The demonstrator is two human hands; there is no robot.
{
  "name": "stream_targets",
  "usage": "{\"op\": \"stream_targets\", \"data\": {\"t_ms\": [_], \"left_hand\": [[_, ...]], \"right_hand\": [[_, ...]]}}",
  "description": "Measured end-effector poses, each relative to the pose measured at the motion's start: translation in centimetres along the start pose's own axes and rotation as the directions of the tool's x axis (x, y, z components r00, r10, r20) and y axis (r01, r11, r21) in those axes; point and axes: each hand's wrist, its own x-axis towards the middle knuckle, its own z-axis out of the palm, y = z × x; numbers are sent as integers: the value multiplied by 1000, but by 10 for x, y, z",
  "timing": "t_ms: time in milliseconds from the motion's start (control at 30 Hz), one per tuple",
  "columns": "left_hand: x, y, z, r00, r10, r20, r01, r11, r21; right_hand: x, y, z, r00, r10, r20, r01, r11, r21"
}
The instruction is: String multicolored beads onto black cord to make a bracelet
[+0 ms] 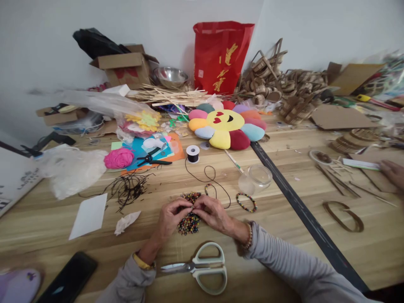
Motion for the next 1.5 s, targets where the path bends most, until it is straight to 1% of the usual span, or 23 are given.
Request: {"op": "stream_targets", "data": {"t_ms": [167,300,433,567,667,767,833,1000,1133,1233,1333,1400,1433,1500], "left_hand": [[0,3,0,999,-49,-3,48,998,-43],[1,2,-1,999,-34,22,36,996,-82],[1,3,-2,998,-7,56,11,997,-70],[-1,7,-2,996,10,88,-9,1000,-21],[-1,9,-2,998,10,69,-9,1000,-8],[-1,9,-1,999,25,26,-24,999,-48],[-1,7,0,999,34,0,-34,998,-47],[0,4,2,996,88,-19,-87,996,11],[0,5,5,993,120,-19,-120,992,37],[0,6,7,989,149,-7,-148,986,75],[-1,7,9,985,169,-39,-162,975,153],[-3,6,12,978,200,-61,-182,956,229],[-3,6,14,971,233,-48,-212,940,266],[-5,5,17,950,308,40,-304,893,331]], "right_hand": [[-2,0,1,1000,28,-12,-27,998,51],[-1,-1,1,999,46,-6,-45,996,72],[1,-4,-1,1000,-3,2,3,999,44],[4,-8,-3,995,-82,56,82,997,10],[5,-10,-6,994,-97,58,98,995,-16],[6,-12,-9,999,-50,2,50,997,-61],[7,-15,-11,1000,-19,-9,18,998,-65],[6,-16,-10,998,-40,57,38,999,22],[4,-10,-8,1000,-1,16,1,1000,22],[5,-8,-10,1000,19,18,-19,1000,-11],[7,-9,-13,1000,17,-6,-17,1000,-13],[8,-9,-14,998,49,-46,-49,999,2],[8,-8,-14,995,79,-66,-78,997,14],[7,-7,-13,983,151,-103,-146,988,57]]}}
